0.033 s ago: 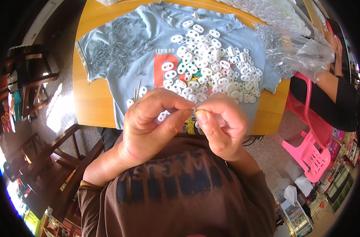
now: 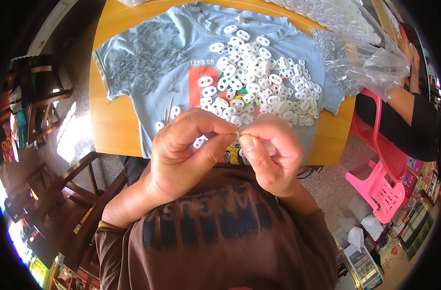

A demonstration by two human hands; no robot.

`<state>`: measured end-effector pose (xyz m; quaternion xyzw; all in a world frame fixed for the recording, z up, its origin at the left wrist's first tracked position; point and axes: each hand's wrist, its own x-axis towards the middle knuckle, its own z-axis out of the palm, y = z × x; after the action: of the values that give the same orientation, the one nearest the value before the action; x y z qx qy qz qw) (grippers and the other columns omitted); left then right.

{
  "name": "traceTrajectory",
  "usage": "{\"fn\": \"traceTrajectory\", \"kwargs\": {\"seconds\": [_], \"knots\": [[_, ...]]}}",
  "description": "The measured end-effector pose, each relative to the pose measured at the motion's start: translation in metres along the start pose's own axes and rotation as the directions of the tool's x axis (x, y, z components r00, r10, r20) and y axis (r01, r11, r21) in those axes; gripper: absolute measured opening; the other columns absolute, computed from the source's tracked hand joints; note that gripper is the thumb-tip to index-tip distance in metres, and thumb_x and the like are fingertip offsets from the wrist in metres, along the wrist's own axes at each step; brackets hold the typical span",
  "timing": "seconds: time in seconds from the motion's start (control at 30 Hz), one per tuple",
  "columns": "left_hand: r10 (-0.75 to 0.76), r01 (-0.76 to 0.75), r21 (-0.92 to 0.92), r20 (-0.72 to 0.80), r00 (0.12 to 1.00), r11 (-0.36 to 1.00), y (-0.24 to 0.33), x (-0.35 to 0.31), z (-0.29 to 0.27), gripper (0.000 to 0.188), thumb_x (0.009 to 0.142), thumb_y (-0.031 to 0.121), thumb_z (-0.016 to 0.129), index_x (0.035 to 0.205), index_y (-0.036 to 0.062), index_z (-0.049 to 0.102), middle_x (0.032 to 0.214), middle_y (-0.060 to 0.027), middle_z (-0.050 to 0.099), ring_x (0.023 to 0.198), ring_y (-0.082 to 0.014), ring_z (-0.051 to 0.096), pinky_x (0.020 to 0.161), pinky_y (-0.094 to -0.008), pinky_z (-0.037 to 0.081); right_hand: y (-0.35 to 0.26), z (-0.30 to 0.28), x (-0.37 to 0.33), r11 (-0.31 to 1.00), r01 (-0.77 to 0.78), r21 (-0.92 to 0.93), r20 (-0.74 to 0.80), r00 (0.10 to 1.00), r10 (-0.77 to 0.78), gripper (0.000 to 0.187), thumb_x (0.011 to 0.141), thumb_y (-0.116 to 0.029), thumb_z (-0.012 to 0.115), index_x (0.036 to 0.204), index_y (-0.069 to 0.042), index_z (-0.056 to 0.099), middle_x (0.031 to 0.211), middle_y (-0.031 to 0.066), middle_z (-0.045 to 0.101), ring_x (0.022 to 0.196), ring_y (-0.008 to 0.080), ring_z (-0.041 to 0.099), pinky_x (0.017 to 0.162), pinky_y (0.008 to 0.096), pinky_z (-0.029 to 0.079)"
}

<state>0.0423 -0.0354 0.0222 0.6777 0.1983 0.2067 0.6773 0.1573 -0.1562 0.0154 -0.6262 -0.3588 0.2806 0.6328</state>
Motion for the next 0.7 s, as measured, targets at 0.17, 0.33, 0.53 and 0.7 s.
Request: {"fn": "traceTrajectory", "kwargs": {"seconds": [0.17,0.33,0.53,0.7], "knots": [[-0.103,0.101,-0.058,-0.028,0.994,0.993,0.0,-0.008,0.001,0.018,0.073,-0.01,0.064,0.087,0.0014,0.062,0.081,-0.0059,0.061,0.067,-0.0112,0.056,0.057,-0.0222,0.045,0.006,0.002,-0.002,0.991,0.106,-0.086,0.009,0.994,-0.105,0.005,0.077,0.002,0.061,0.081,0.001,0.06,0.067,0.0068,0.057,0.057,0.0155,0.052,0.053,0.0259,0.04],[-0.363,0.328,-0.365,-0.031,0.931,0.871,-0.003,-0.019,0.001,0.016,0.084,-0.006,0.055,0.099,0.0,0.057,0.09,-0.0034,0.061,0.078,-0.0083,0.057,0.067,-0.02,0.046,0.017,0.013,-0.007,0.994,0.095,-0.053,-0.034,0.995,-0.097,0.006,0.077,0.003,0.061,0.084,0.001,0.06,0.069,0.0067,0.057,0.056,0.0154,0.051,0.054,0.0262,0.04],[-0.353,0.325,-0.446,0.021,0.935,0.834,-0.007,-0.017,-0.008,0.016,0.087,-0.004,0.052,0.103,-0.0015,0.054,0.092,-0.0072,0.062,0.084,-0.0133,0.062,0.074,-0.0227,0.048,0.012,0.018,0.002,0.998,0.031,-0.054,-0.005,1.0,-0.031,0.007,0.079,0.001,0.06,0.086,0.001,0.06,0.071,0.0066,0.059,0.06,0.0164,0.055,0.056,0.0265,0.042],[-0.388,0.33,-0.516,-0.006,0.921,0.79,-0.015,-0.018,-0.017,0.015,0.086,-0.001,0.054,0.102,-0.0014,0.055,0.088,-0.0077,0.063,0.08,-0.0131,0.062,0.072,-0.0231,0.048,0.005,0.018,0.014,0.991,0.016,-0.136,0.096,0.995,-0.003,0.012,0.077,-0.002,0.064,0.088,0.001,0.06,0.071,0.0071,0.059,0.062,0.0175,0.057,0.057,0.0277,0.044]]}}
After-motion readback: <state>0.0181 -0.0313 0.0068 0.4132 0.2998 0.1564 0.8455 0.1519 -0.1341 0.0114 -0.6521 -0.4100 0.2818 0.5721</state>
